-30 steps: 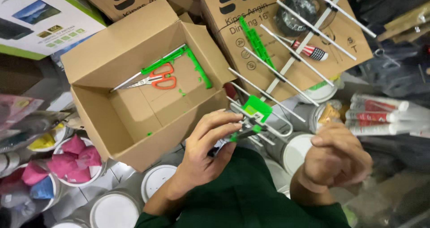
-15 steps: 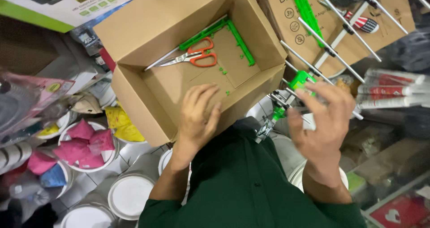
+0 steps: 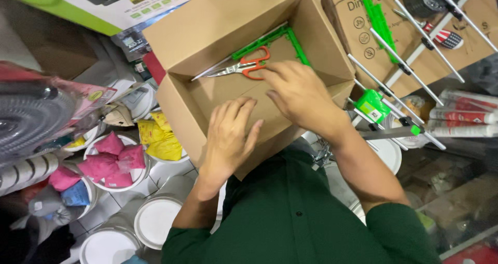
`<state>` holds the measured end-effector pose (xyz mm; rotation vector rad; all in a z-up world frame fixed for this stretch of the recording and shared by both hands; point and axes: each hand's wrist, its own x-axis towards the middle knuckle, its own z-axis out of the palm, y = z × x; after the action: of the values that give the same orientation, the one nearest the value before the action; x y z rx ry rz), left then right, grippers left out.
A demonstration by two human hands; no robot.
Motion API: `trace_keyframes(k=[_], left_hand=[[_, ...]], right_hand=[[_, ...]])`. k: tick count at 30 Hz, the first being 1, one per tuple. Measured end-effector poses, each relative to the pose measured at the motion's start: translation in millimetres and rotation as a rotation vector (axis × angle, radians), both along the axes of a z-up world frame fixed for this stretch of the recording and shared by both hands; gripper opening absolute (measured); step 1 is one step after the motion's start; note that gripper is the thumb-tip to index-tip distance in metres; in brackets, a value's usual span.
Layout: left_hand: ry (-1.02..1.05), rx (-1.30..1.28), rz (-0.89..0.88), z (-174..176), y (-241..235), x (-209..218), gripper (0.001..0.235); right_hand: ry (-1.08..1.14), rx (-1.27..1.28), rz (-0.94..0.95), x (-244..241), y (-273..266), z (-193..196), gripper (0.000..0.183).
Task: The person assembles a digital TV antenna by fitting aluminum rods into a central plastic bracket and securing them with screws.
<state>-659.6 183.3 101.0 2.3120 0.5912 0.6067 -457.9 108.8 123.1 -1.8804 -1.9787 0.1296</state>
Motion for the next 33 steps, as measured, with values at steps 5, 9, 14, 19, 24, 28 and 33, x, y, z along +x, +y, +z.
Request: trace_keyframes(k=[5, 9, 14, 19, 24, 28, 33], left_hand=[[0.082, 0.069, 0.106, -10.6, 8.3, -13.9, 0.036], [0.082, 0.094, 0.152, -20.1, 12.9, -13.0, 0.038], [0.088, 0.096, 0.21, -28.4, 22.6, -10.7, 0.038], [0.13, 0.125, 0.22, -34.3, 33.2, -6.2, 0.038], [0.169, 0.14, 0.203, -35.1, 33.1, -2.4, 0.039], [0.148, 0.178, 0.204, -37.9, 34.0, -1.8, 0.039], [0.066, 0.157, 0.221, -38.4, 35.6, -2.1, 0.036]], right_hand=[[-0.335, -0.209, 0.145, -5.1, 84.6, -94.4, 0.04], [-0.571, -0.172, 0.205, -17.9, 115.2, -175.6, 0.017], [-0.519, -0.192, 0.184, -19.0, 125.8, -207.4, 0.013], [-0.535, -0.195, 0.243, -7.6, 129.6, -218.6, 0.016], [-0.583, -0.168, 0.208, -6.7, 129.8, -230.6, 0.015], [-0.549, -0.162, 0.276, -3.0, 131.3, -211.7, 0.014], [-0.44, 0.002, 0.19, -7.4, 127.2, -145.3, 0.011]])
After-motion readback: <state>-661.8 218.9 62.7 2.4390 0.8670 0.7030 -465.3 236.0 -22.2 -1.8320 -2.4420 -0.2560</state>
